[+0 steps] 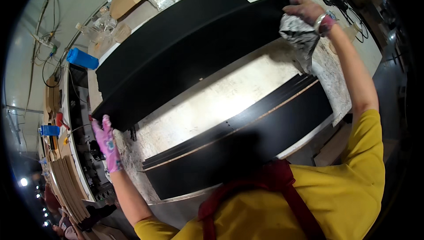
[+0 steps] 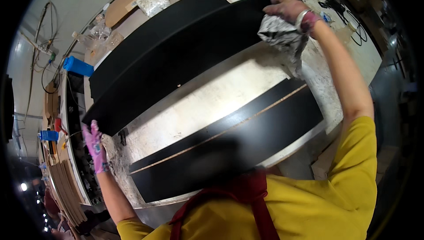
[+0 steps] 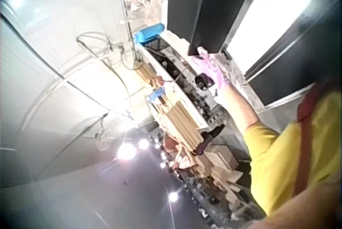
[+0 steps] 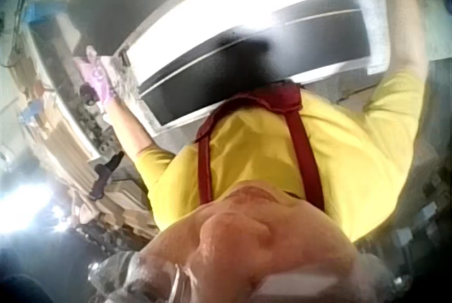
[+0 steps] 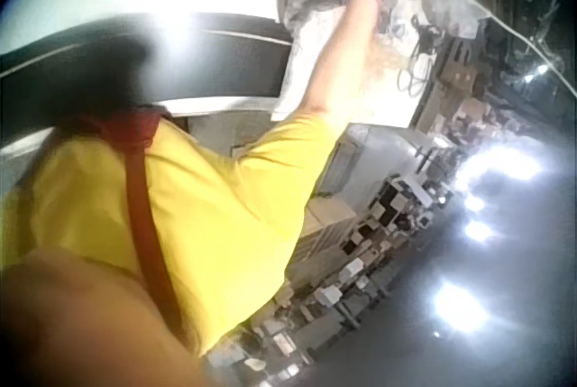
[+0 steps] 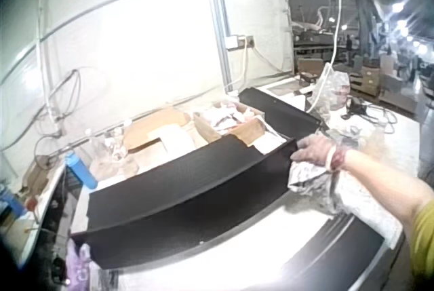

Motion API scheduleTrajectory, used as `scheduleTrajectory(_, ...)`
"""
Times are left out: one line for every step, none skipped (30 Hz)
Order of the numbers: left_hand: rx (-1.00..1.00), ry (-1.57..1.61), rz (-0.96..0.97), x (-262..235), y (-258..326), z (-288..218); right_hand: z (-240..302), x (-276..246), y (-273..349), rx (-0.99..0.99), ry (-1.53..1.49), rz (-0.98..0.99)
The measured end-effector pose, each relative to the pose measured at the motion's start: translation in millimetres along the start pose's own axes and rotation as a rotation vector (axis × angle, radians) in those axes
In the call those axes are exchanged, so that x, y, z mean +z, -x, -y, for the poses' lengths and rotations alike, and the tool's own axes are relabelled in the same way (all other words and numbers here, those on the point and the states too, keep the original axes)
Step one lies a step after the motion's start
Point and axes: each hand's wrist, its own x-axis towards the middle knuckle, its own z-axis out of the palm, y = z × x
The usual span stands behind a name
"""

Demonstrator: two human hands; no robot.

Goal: The person wipes the surface and edges of black wood panels with a cloth, handling them one at a time and stacking them on the workbench.

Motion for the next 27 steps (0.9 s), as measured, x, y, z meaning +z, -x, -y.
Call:
scheduleTrajectory(-0.033, 0.101, -0.004, -5.1, 19.9, -20.9, 3.7, -14.3, 8.5, -0.009, 0.006, 0.0)
scheduleTrajectory(-0.064, 0.196, -0.014, -10.6, 40.7, -43.3, 25.1, -24.4, 35.0, 0.03, 0.152, -0.06)
scheduleTrajectory(0.003, 0.251, 0.147, -26.6, 46.9, -27.7, 21.0, -47.3, 44.8, 0.009, 0.274, 0.043)
scheduleTrajectory(-0.018, 0.267, 0.078, -30.0, 72.7, -19.9, 14.2, -57.1, 63.1, 0.105, 0.337, 0.007)
scheduleTrajectory(-0.041, 0.276, 0.002, -32.2, 102.4, -15.4, 21.8, -62.0, 88.1, 0.155, 0.422, 0.101)
scheduleTrajectory(-0.149, 0.22, 0.018, -34.4, 119.2, -10.4, 6.0, -70.2, 99.3, 0.159, 0.435, 0.197)
scheduleTrajectory(-0.255, 0.162, 0.035, -36.1, 133.9, -5.7, -16.5, -78.5, 110.4, 0.163, 0.447, 0.293)
scheduleTrajectory(-0.264, 0.166, 0.101, -31.3, 147.0, -4.1, -40.7, -78.5, 127.0, 0.072, 0.511, 0.28)
scheduleTrajectory(-0.206, -0.052, 0.145, -28.1, 160.0, -18.2, -70.9, -73.0, 144.7, -0.008, 0.582, 0.263)
scheduleTrajectory(-0.186, -0.059, 0.174, -25.9, 165.3, -12.1, -79.3, -69.0, 148.5, 0.129, 0.525, 0.316)
scheduleTrajectory(-0.17, -0.059, 0.208, -26.1, 167.6, -3.6, -87.3, -62.8, 151.8, 0.26, 0.477, 0.361)
scheduleTrajectory(-0.148, -0.104, 0.218, -25.9, 175.4, 3.5, -89.0, -69.0, 151.7, 0.194, 0.642, 0.288)
scheduleTrajectory(-0.166, -0.106, 0.261, -29.6, 175.7, 14.6, -88.5, -80.6, 153.5, 0.103, 0.564, 0.117)
scheduleTrajectory(-0.183, -0.094, 0.266, -27.9, 175.8, 12.7, -112.6, -103.6, 145.8, 0.059, 0.095, 0.052)
scheduleTrajectory(-0.225, -0.05, 0.274, -30.4, 178.5, 3.3, -71.4, -105.9, 165.8, 0.013, 0.021, -0.079)
scheduleTrajectory(-0.266, -0.005, 0.285, -29.1, 181.9, -5.2, -73.5, -113.1, 162.2, -0.122, -0.306, 0.071)
scheduleTrajectory(-0.141, -0.057, 0.253, -35.5, 177.1, 27.1, -40.9, -96.6, 177.4, -0.185, -0.198, -0.079)
scheduleTrajectory(-0.16, -0.054, 0.25, -41.9, 178.4, 30.8, 12.1, -53.7, 197.6, -0.046, -0.276, 0.009)
scheduleTrajectory(-0.166, -0.041, 0.259, -42.7, 179.0, 30.9, 12.1, -11.9, 210.6, -0.32, -0.104, 0.041)
scheduleTrajectory(-0.149, -0.03, 0.282, -38.3, 176.2, 27.1, 9.5, 24.9, 229.0, -0.605, 0.094, 0.005)
scheduleTrajectory(-0.171, 0.03, 0.322, -31.5, 172.3, 20.5, 5.0, 60.1, 248.5, -0.858, 0.255, -0.074)
scheduleTrajectory(-0.196, 0.084, 0.348, -28.2, 170.8, 16.5, -14.4, 80.1, 255.0, -0.88, 0.263, -0.034)
scheduleTrajectory(-0.179, 0.086, 0.354, -28.7, 167.2, 18.9, -34.1, 100.3, 260.4, -0.906, 0.265, 0.008)
scheduleTrajectory(-0.159, -0.042, 0.386, -33.3, 161.2, 26.9, -53.4, 121.3, 264.6, -0.932, 0.264, 0.055)
scheduleTrajectory(-0.149, -0.054, 0.398, -34.8, 165.8, 23.3, -85.5, 111.9, 248.7, -0.912, 0.363, -0.02)
scheduleTrajectory(-0.142, -0.07, 0.407, -35.9, 170.7, 20.7, -94.3, 78.0, 234.1, -0.818, 0.524, -0.278)
scheduleTrajectory(-0.127, -0.085, 0.425, -34.1, 174.0, 15.0, -143.2, 37.6, 214.2, -0.486, 0.374, -0.228)
